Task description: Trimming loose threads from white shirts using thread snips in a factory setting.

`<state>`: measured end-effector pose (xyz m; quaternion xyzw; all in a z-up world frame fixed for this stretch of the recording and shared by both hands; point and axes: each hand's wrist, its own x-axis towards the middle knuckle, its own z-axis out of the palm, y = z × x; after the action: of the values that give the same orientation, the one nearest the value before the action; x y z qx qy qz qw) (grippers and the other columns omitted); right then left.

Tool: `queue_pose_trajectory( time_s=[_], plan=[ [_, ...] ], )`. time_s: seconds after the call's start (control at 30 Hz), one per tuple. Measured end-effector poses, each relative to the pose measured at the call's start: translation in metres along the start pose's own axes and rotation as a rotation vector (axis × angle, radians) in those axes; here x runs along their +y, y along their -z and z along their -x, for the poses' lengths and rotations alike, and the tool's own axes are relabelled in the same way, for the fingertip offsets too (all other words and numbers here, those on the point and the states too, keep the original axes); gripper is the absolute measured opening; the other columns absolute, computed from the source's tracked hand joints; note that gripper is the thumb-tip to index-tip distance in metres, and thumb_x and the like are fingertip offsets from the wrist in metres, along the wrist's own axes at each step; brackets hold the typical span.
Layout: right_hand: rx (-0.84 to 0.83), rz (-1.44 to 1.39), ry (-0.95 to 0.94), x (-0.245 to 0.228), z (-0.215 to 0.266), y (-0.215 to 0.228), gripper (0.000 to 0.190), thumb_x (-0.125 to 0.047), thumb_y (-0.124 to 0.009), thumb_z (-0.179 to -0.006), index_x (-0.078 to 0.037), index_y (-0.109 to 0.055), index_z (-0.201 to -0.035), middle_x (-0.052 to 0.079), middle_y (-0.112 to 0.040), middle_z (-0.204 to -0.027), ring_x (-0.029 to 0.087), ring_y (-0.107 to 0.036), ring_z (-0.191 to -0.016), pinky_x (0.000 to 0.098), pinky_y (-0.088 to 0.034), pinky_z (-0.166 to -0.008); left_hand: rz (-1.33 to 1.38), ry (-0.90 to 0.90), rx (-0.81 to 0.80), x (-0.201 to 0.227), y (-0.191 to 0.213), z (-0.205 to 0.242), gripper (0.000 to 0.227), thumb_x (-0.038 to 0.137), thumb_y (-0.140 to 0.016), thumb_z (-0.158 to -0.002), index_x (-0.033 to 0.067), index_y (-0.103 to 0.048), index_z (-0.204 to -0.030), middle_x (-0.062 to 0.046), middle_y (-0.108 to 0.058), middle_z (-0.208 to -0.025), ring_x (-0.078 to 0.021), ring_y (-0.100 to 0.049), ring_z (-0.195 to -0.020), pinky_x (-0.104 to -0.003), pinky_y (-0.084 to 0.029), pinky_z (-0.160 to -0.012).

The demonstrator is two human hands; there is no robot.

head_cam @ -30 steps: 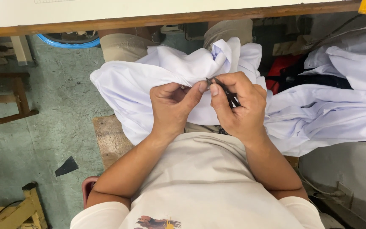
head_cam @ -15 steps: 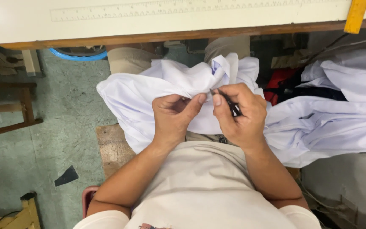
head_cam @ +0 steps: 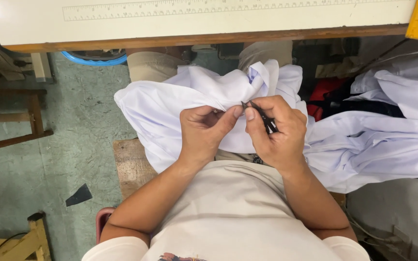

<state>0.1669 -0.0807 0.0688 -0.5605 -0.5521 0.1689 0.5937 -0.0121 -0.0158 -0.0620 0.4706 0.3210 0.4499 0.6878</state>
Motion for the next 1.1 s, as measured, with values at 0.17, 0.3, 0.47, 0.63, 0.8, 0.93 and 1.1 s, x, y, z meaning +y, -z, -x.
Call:
queue_pose_trajectory(
  time_s=[0.17, 0.3, 0.47, 0.63, 0.8, 0.93, 1.1],
  plan=[
    [-0.008, -0.025, -0.009, 0.003, 0.005, 0.0, 0.011, 0.0, -0.076, -0.12, 0.007, -0.083, -0.114, 0.01, -0.074, -0.063, 0.019, -0.054, -0.047, 0.033, -0.051, -0.052, 0.017, -0.004, -0.002, 0.01, -0.004, 0.0, 0.032, -0.007, -0.098, -0.104, -0.0064, -0.09, -0.135, -0.023, -0.096, -0.119, -0.0215, -0.084, -0.118, -0.039, -0.08, -0.093],
    [-0.001, -0.029, 0.006, -0.002, 0.004, -0.004, 0.011, 0.0, -0.077, -0.118, 0.007, -0.083, -0.112, 0.01, -0.075, -0.062, 0.019, -0.057, -0.045, 0.0327, -0.051, -0.051, 0.028, 0.003, 0.017, -0.001, 0.006, 0.008, 0.033, -0.008, -0.098, -0.103, -0.0075, -0.09, -0.136, -0.024, -0.096, -0.12, -0.0223, -0.085, -0.118, -0.04, -0.08, -0.093],
    [0.044, -0.032, 0.027, -0.005, 0.002, -0.01, 0.012, 0.0, -0.076, -0.119, 0.007, -0.082, -0.112, 0.01, -0.075, -0.062, 0.021, -0.057, -0.045, 0.0345, -0.053, -0.051, 0.036, -0.012, 0.009, 0.019, -0.004, 0.003, 0.031, -0.007, -0.098, -0.103, -0.0077, -0.091, -0.134, -0.024, -0.096, -0.118, -0.0215, -0.083, -0.118, -0.039, -0.08, -0.092],
    [0.068, -0.026, 0.106, 0.0, 0.007, -0.009, 0.013, 0.0, -0.076, -0.119, 0.008, -0.081, -0.109, 0.011, -0.071, -0.061, 0.02, -0.054, -0.043, 0.0338, -0.052, -0.048, -0.003, -0.025, -0.007, 0.027, -0.009, 0.004, 0.029, -0.004, -0.101, -0.102, -0.0067, -0.092, -0.129, -0.022, -0.097, -0.114, -0.019, -0.085, -0.113, -0.036, -0.079, -0.088],
    [0.224, -0.205, 0.229, 0.006, 0.031, -0.009, 0.013, 0.004, -0.072, -0.113, 0.016, -0.071, -0.108, 0.016, -0.069, -0.069, 0.022, -0.06, -0.046, 0.0391, -0.056, -0.046, -0.005, 0.01, 0.069, 0.031, -0.013, -0.008, 0.01, -0.003, -0.098, -0.105, -0.0064, -0.089, -0.108, -0.018, -0.09, -0.09, -0.0145, -0.082, -0.1, -0.03, -0.074, -0.079],
    [0.21, -0.159, 0.14, 0.011, 0.015, 0.007, 0.022, -0.005, -0.074, -0.115, 0.017, -0.073, -0.115, 0.014, -0.067, -0.067, 0.015, -0.056, -0.045, 0.0347, -0.049, -0.046, 0.031, 0.058, 0.072, 0.058, -0.02, -0.012, 0.018, 0.0, -0.098, -0.107, -0.0064, -0.082, -0.099, -0.016, -0.087, -0.086, -0.0195, -0.09, -0.095, -0.028, -0.074, -0.08],
    [-0.171, 0.092, 0.111, -0.004, -0.025, 0.022, 0.017, 0.004, -0.096, -0.11, 0.012, -0.086, -0.122, 0.01, -0.069, -0.066, 0.017, -0.055, -0.047, 0.0311, -0.046, -0.049, 0.118, 0.043, -0.006, 0.066, -0.02, -0.011, 0.014, -0.006, -0.097, -0.105, -0.0059, -0.084, -0.104, -0.012, -0.083, -0.086, -0.0182, -0.09, -0.098, -0.03, -0.076, -0.083]
  ],
)
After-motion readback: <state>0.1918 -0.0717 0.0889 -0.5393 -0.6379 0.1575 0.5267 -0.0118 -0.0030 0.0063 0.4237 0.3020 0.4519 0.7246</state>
